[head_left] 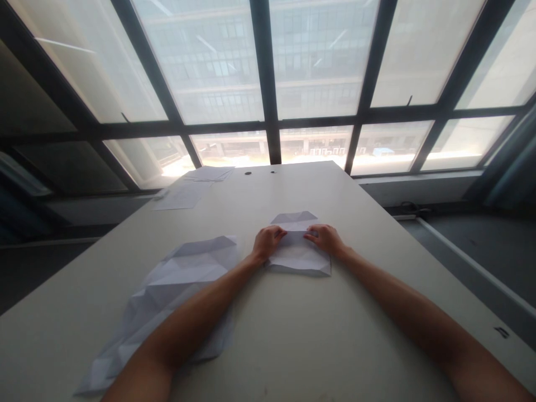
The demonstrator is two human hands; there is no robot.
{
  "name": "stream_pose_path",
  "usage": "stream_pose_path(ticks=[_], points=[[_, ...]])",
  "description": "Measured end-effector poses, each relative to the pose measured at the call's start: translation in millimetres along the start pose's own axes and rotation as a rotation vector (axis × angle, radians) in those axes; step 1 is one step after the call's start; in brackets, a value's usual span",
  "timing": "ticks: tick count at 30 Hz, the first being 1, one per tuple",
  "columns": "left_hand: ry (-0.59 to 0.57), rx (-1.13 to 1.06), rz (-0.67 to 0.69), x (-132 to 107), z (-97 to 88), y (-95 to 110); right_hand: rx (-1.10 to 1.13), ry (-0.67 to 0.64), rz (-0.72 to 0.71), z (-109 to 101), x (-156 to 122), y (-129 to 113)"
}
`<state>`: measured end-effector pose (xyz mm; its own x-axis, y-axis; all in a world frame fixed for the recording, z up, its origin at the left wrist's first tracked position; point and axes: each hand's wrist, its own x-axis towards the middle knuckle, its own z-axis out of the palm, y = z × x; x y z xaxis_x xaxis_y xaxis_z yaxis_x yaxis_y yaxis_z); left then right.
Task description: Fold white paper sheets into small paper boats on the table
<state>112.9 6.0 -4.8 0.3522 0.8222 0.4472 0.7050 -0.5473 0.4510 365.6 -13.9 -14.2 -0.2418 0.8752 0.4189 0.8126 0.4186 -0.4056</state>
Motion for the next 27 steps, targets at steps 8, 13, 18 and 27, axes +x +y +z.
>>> stream_pose_path(ticks=[8, 13, 18, 27], points=[[0.139, -0.221, 0.040, 1.8, -1.6, 1.7, 0.136, 0.159, 0.036, -3.3, 0.6, -2.8], [0.215, -0.429, -0.130, 4.6, -4.5, -1.0, 0.255, 0.260, 0.018, -1.8, 1.3, -0.3], [0.100, -0.562, -0.212, 7.6, -4.0, -6.5, 0.354, 0.303, 0.013, -0.6, 2.1, -1.5], [0.326, -0.472, -0.192, 4.6, -11.0, -1.0, 0.717, 0.415, 0.200, -0.7, 6.9, 0.3]])
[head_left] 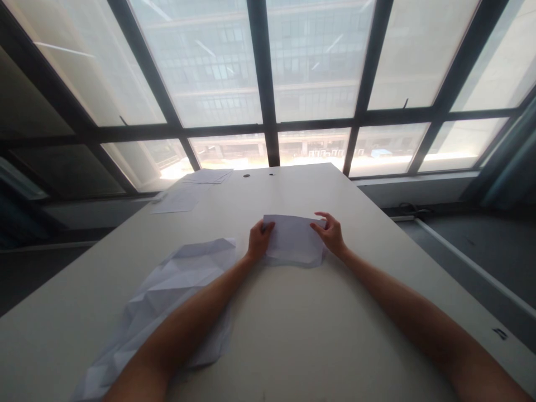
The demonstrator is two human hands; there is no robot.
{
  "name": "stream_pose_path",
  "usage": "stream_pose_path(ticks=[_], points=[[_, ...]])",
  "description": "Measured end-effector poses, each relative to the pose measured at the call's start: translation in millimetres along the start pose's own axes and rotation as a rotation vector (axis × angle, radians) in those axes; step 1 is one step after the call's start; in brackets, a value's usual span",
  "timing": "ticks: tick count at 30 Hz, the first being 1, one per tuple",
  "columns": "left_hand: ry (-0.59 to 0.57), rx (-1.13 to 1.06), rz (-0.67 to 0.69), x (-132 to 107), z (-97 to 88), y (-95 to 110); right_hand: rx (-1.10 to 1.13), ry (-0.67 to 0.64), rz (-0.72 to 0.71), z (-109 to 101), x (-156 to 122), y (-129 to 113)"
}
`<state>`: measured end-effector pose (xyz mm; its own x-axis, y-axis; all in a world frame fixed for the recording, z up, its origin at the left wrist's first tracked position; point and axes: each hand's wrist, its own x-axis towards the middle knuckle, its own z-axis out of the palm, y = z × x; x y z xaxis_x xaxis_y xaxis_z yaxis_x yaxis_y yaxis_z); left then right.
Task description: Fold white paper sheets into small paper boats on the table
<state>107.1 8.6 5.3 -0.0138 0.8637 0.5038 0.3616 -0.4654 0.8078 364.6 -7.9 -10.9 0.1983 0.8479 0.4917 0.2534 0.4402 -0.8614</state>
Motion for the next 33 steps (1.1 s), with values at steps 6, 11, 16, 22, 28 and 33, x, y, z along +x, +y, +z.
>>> stream_pose_path(ticks=[6, 11, 16, 22, 28, 33], points=[[0.086, 0.034, -0.009, 0.4, -0.5, 0.9, 0.221, -0.205, 0.132, 0.3, 0.8, 1.9], [0.109, 0.033, 0.016, -0.6, 1.4, -0.2, 0.139, -0.141, 0.103, 4.4, 1.2, 7.6], [0.069, -0.028, -0.043, -3.4, 5.8, -0.4, 0.161, -0.065, 0.149, 9.5, 0.8, 11.3], [0.061, 0.020, 0.007, -4.6, 8.3, -3.2, 0.064, -0.042, 0.190, 9.5, 0.1, 11.3], [-0.140, 0.524, 0.200, -12.9, 6.9, 0.6, -0.272, -0.105, 0.111, 5.5, -0.6, 11.3], [-0.490, 0.632, 0.333, -21.4, 12.3, 10.0, -0.473, -0.180, 0.026, 8.3, -6.7, 8.8]])
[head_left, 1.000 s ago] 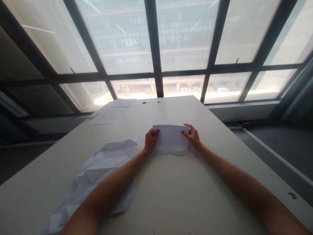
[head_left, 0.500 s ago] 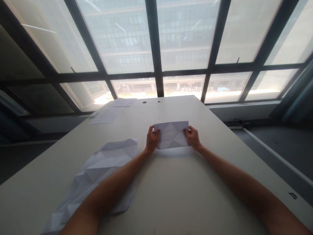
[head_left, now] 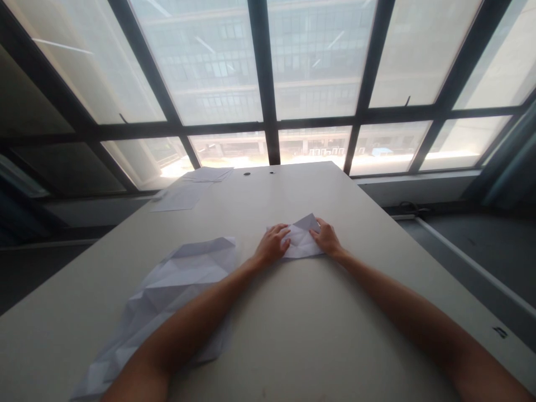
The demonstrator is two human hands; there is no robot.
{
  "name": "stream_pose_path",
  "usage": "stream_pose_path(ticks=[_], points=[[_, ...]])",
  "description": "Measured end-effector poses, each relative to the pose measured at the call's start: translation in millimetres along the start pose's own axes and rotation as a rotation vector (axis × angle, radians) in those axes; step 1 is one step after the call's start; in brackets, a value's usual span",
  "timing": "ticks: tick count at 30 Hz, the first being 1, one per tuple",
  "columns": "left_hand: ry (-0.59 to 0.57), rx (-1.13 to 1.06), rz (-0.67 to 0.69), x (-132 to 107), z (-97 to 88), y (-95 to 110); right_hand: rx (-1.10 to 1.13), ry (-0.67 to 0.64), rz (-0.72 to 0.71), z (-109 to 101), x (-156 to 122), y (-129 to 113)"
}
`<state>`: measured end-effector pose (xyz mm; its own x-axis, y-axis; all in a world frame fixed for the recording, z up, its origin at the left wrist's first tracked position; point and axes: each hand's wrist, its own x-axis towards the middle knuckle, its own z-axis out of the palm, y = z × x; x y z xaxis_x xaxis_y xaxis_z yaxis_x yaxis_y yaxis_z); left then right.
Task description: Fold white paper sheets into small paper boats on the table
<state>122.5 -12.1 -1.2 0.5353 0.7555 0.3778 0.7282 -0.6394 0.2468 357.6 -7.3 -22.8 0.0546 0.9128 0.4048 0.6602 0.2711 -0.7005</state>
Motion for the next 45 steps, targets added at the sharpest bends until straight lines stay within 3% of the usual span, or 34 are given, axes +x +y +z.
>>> stream_pose_path(ticks=[4, 9, 13, 17, 20, 36, 45], points=[[-0.248, -0.006, 0.051, -1.4, 1.4, 4.1, -0.239, 0.001, 0.023, -3.1, -7.9, -7.8], [-0.368, 0.026, 0.057, -2.6, 0.3, 5.1, -0.435, 0.044, -0.229, -3.3, -20.6, -27.8], [-0.344, 0.030, 0.049, -3.3, 5.5, 3.5, -0.372, -0.144, -0.362, 13.5, -29.9, -42.2], [-0.338, 0.042, 0.043, -2.6, 9.6, 2.4, -0.372, -0.367, -0.288, 24.4, -31.5, -43.4], [-0.377, 0.060, 0.035, -1.3, 8.2, 3.2, -0.416, -0.458, -0.230, 21.2, -29.6, -42.3], [-0.358, 0.102, 0.060, -1.3, 8.6, 0.0, -0.477, -0.478, -0.182, 19.1, -26.6, -32.5], [-0.328, 0.116, 0.058, -1.6, 8.6, 0.0, -0.451, -0.498, -0.231, 11.6, -20.2, -30.6]])
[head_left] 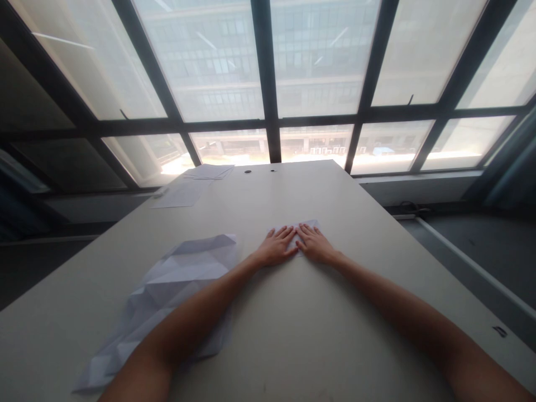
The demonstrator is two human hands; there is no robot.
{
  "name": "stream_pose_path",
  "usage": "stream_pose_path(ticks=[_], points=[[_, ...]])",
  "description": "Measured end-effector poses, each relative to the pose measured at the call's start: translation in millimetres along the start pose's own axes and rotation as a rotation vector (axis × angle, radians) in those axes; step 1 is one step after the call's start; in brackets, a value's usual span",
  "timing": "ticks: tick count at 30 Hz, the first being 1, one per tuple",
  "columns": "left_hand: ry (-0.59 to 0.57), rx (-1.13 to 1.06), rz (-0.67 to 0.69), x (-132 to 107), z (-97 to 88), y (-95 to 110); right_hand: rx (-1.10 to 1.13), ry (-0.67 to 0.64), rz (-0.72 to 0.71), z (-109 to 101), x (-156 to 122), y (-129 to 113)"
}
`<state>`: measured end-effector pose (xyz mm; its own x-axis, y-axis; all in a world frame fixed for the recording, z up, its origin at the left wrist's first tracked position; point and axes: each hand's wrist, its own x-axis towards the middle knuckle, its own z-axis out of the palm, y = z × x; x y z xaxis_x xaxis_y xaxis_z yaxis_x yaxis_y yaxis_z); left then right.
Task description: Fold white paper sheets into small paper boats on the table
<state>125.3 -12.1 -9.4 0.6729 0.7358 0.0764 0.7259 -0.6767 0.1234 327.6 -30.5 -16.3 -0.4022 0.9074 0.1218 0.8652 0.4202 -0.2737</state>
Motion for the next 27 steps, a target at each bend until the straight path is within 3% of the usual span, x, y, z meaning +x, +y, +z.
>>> stream_pose_path(ticks=[12, 27], points=[[-0.058, -0.019, 0.023, -1.2, -2.9, 0.7, 0.017, -0.006, -0.007, -2.3, -0.4, 2.4], [0.011, 0.003, 0.021, -2.3, -5.7, 3.4, 0.030, -0.024, -0.042, -6.5, 1.1, 11.3]])
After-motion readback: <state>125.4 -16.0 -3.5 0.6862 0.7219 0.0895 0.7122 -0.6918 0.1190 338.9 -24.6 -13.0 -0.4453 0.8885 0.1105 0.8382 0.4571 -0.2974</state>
